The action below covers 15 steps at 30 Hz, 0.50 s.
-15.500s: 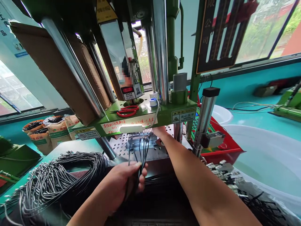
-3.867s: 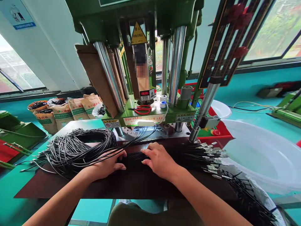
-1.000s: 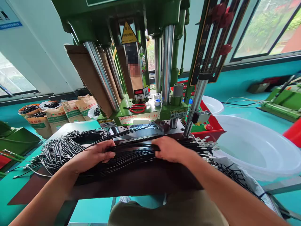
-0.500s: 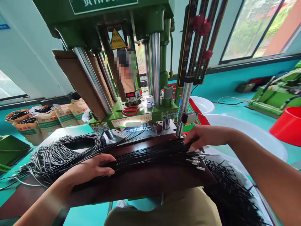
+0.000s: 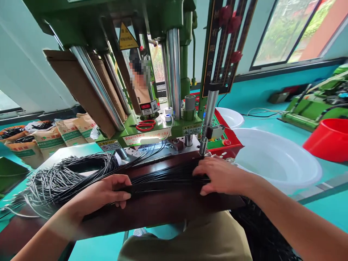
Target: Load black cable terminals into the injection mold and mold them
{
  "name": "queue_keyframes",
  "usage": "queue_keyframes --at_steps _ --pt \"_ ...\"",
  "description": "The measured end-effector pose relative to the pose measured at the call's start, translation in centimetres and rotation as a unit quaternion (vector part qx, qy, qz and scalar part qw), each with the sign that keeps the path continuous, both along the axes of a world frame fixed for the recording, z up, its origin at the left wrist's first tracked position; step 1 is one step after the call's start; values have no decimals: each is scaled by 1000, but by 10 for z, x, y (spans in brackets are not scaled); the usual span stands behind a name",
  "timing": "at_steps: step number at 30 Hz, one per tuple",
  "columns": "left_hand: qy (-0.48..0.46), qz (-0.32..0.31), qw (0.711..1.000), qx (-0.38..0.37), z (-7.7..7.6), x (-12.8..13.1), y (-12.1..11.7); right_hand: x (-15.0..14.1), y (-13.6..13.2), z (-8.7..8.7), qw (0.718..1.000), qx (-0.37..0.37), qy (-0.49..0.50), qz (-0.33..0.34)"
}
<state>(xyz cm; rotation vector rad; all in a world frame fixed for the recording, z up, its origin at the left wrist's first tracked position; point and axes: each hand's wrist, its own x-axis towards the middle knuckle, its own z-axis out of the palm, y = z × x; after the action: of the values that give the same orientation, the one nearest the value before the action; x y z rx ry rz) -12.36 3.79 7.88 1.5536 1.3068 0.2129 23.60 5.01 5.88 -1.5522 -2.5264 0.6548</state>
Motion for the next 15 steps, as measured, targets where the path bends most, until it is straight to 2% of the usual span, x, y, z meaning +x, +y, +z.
queue_keyframes --at_steps 2,5,7,9,13,15 --pt "-14 10 1000 -12 1 -1 1 -15 0 2 997 -39 68 25" --pt "-52 27 998 -20 -2 -1 1 -21 7 4 975 -154 133 93" --pt "-59 32 998 -17 -6 -1 0 -11 14 4 955 -237 144 107" --pt "-53 35 998 -14 -10 -1 -2 8 18 3 936 -307 148 85" --pt "-46 41 998 -10 -17 0 -4 45 18 4 922 -350 161 36" --pt "-33 37 999 -14 -17 -1 -4 57 14 6 941 -294 170 -17"
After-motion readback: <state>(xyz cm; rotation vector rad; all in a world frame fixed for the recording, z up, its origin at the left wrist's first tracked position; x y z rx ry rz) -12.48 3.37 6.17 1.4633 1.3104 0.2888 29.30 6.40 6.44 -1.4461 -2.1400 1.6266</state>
